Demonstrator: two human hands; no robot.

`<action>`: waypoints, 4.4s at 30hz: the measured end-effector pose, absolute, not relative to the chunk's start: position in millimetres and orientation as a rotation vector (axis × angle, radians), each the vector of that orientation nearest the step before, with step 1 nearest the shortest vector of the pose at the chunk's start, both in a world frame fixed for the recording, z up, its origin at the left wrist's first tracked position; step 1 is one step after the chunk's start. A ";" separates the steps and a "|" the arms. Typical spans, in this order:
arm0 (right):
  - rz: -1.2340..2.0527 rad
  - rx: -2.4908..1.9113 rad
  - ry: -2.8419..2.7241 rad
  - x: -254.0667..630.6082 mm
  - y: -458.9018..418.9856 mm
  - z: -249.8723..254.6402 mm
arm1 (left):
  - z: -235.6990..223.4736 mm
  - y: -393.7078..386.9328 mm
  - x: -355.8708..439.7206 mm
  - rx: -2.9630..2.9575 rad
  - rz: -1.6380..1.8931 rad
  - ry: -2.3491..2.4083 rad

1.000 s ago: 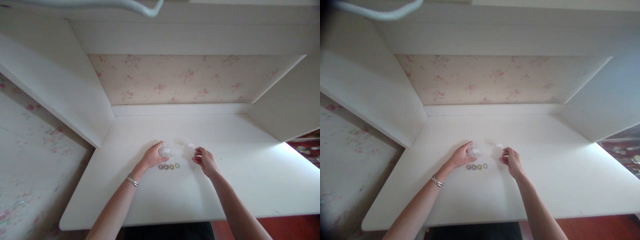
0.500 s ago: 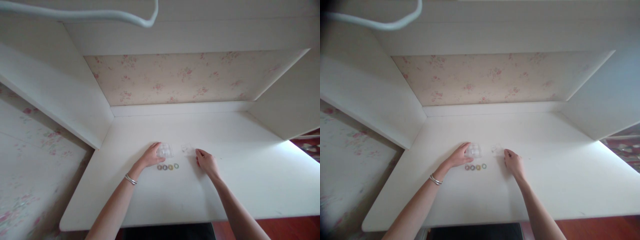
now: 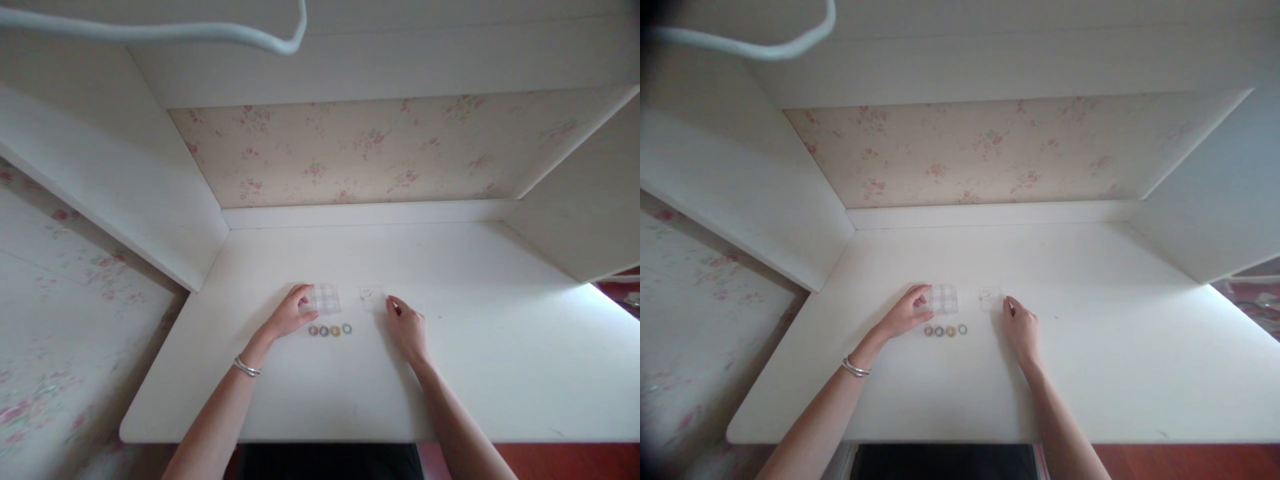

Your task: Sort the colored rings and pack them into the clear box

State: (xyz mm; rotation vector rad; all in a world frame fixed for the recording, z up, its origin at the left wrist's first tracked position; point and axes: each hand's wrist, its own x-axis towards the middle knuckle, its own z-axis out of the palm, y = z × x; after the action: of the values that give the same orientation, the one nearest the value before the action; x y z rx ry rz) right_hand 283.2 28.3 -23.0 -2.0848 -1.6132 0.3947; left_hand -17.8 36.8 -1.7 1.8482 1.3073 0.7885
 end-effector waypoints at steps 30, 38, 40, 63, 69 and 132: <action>0.572 -1.982 -1.549 280.0 23.1 -22.9 | 5.9 -27.0 -9.2 2.268 0.630 1.457; 0.572 -1.981 -1.564 279.3 23.1 -23.7 | 4.8 -27.7 -8.0 2.265 0.587 1.461; 0.575 -1.974 -1.571 279.3 22.8 -23.9 | 4.4 -28.1 -7.6 2.248 0.617 1.459; 0.571 -1.994 -1.627 279.0 21.4 -22.7 | 15.3 -16.8 -1.3 1.996 0.844 1.527; 0.548 -1.979 -1.617 278.9 22.4 -23.4 | 12.9 10.4 9.5 2.036 0.888 1.589; 0.378 -1.469 -1.984 188.5 7.2 6.4 | -7.3 -50.6 -14.9 2.118 0.845 1.567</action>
State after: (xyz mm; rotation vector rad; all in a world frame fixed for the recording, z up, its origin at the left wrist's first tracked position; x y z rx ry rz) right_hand 188.5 7.2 6.4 -1.4688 -1.9835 0.3778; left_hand -14.9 -50.6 -7.3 2.1176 1.5667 0.8453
